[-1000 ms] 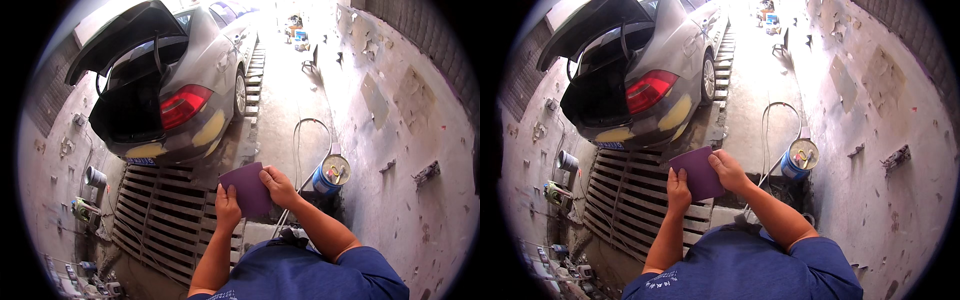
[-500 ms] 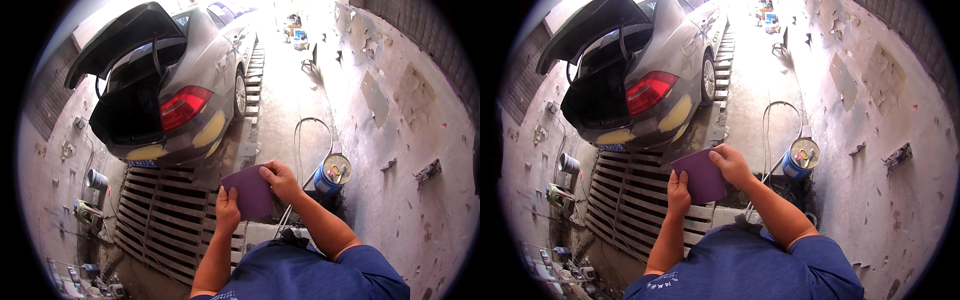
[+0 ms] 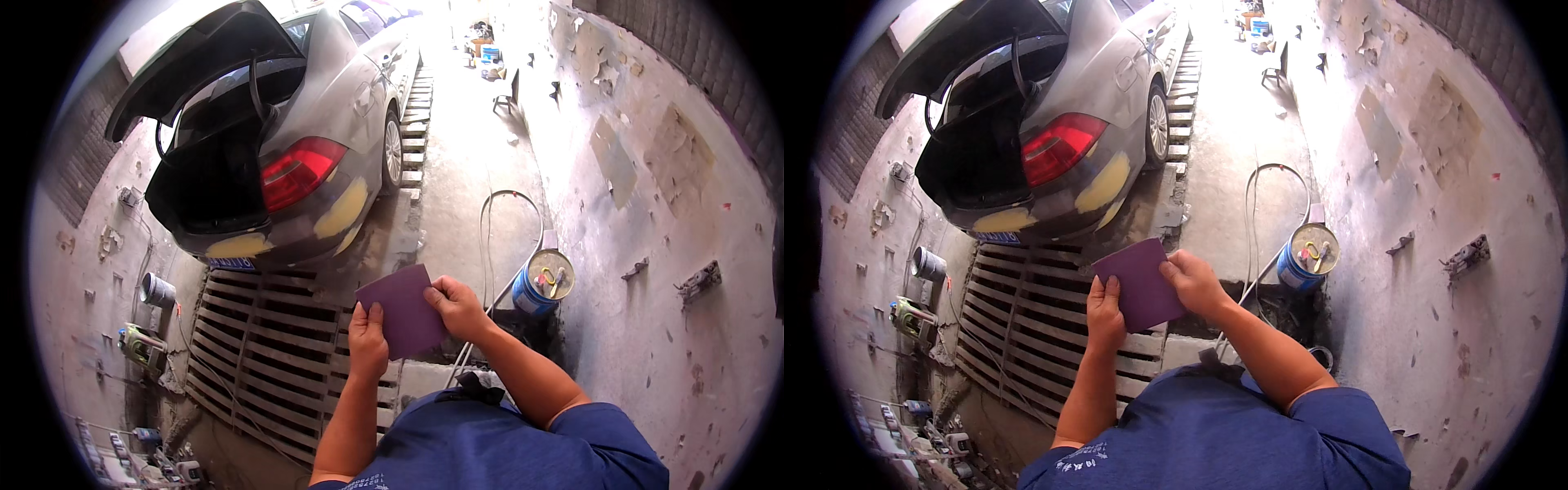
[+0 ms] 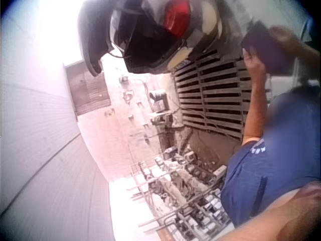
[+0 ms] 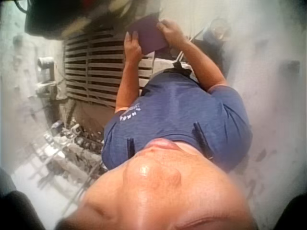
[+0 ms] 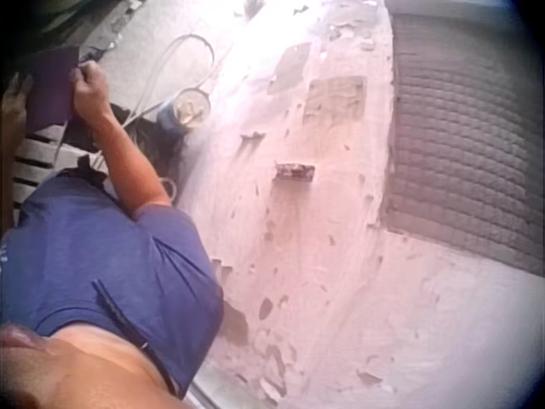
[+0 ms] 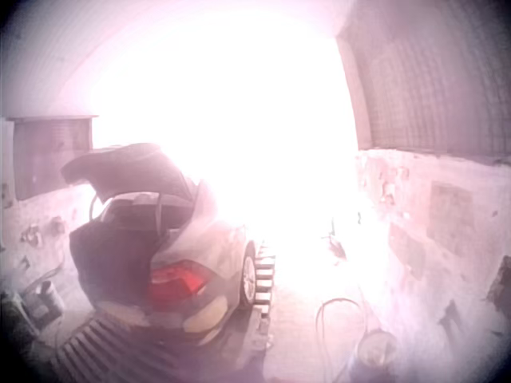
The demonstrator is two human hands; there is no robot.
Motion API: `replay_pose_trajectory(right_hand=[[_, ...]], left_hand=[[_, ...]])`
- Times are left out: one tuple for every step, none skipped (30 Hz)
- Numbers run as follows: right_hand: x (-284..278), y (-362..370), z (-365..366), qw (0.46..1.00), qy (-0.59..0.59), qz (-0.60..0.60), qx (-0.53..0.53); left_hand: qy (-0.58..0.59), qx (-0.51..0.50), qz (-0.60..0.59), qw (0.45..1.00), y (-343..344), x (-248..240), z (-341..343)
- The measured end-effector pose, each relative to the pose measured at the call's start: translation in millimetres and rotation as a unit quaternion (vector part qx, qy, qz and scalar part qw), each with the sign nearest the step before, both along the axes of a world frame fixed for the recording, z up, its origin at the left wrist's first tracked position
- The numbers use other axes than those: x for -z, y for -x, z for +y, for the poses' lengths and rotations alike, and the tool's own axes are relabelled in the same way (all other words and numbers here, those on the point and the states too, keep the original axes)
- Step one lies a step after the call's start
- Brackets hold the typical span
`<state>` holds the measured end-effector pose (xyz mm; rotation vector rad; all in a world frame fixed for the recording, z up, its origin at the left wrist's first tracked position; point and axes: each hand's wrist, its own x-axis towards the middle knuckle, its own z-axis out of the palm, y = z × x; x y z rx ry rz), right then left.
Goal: The person retrieves a purple sanding sheet from a cluttered storage area and walks to a car with an open trunk. They fold the sandpaper, wet a sanding block with water from a bucket, and proceed to sand a yellow filler patch on the car's rear bumper.
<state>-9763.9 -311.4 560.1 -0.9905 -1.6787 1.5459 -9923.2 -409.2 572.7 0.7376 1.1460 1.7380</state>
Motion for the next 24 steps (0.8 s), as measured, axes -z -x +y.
replay_pose_trajectory(right_hand=[[-2.3,0.6,0.4,1.000,0.012,0.010,0.001],[-6.0,1.6,0.1,0.999,0.025,0.020,0.002],[-7.8,2.0,-0.4,0.999,0.037,0.030,0.003],[-5.5,0.7,-0.7,0.999,0.033,0.035,-0.007],[-0.3,-1.4,-2.1,0.999,0.029,0.040,-0.016],[3.4,-2.9,-3.4,0.998,0.025,0.045,-0.026],[6.2,-4.4,-5.4,0.999,0.029,0.027,-0.026],[8.5,-5.9,-7.1,0.999,0.032,0.010,-0.026],[9.8,-7.1,-8.0,0.999,0.036,-0.008,-0.025],[6.2,-6.5,-8.1,0.999,0.028,-0.016,-0.024],[-0.8,-6.0,-7.2,0.999,0.020,-0.023,-0.023],[-4.7,-5.2,-6.6,0.999,0.012,-0.031,-0.021],[-2.9,-6.0,-4.8,0.999,0.020,-0.013,-0.027],[1.2,-6.9,-2.2,0.999,0.028,0.006,-0.032],[4.9,-8.3,-0.3,0.998,0.035,0.024,-0.038],[8.3,-10.6,-0.1,0.998,0.032,0.024,-0.048],[12.1,-14.4,-1.0,0.998,0.028,0.024,-0.057],[14.5,-16.2,-2.3,0.997,0.025,0.024,-0.067],[14.5,-16.7,-4.6,0.997,0.034,0.016,-0.063],[13.4,-17.4,-7.0,0.997,0.043,0.008,-0.060],[13.3,-17.9,-8.5,0.997,0.052,0.000,-0.056],[12.4,-18.3,-7.6,0.998,0.050,-0.009,-0.049],[11.8,-18.5,-5.7,0.998,0.048,-0.018,-0.042],[11.3,-18.8,-3.9,0.998,0.046,-0.026,-0.035]], left_hand=[[0.003,0.001,-0.009,1.000,-0.1,0.0,0.1],[0.007,0.002,-0.019,1.000,-0.2,0.0,0.3],[0.010,0.002,-0.028,1.000,-0.3,0.0,0.1],[0.007,-0.004,-0.037,0.999,-0.4,-0.5,0.4],[0.004,-0.010,-0.046,0.999,-0.4,-1.0,0.4],[0.000,-0.017,-0.055,0.998,-0.3,-1.6,0.5],[0.005,-0.007,-0.067,0.998,0.9,-2.1,0.2],[0.009,0.002,-0.079,0.997,3.2,-3.7,0.1],[0.013,0.012,-0.091,0.996,4.0,-4.3,0.4],[0.013,0.010,-0.105,0.994,4.2,-4.4,-0.4],[0.013,0.008,-0.119,0.993,4.1,-4.3,-1.1],[0.013,0.006,-0.134,0.991,4.2,-4.5,-1.8],[0.014,0.009,-0.142,0.990,3.3,-5.5,-1.0],[0.014,0.011,-0.150,0.988,2.2,-7.7,-0.3],[0.015,0.013,-0.159,0.987,1.4,-9.7,0.3],[0.014,0.014,-0.162,0.987,2.0,-11.4,-0.2],[0.013,0.015,-0.165,0.986,3.5,-13.1,-0.8],[0.012,0.015,-0.168,0.986,4.9,-13.9,-1.2],[0.006,0.024,-0.178,0.984,6.0,-12.6,-1.3],[0.000,0.032,-0.187,0.982,7.1,-10.1,-1.0],[-0.006,0.041,-0.197,0.980,7.7,-7.4,-0.9],[-0.004,0.038,-0.200,0.979,7.4,-7.0,0.2],[-0.002,0.035,-0.203,0.978,6.9,-6.5,1.2],[-0.001,0.032,-0.207,0.978,6.2,-6.9,2.0]])
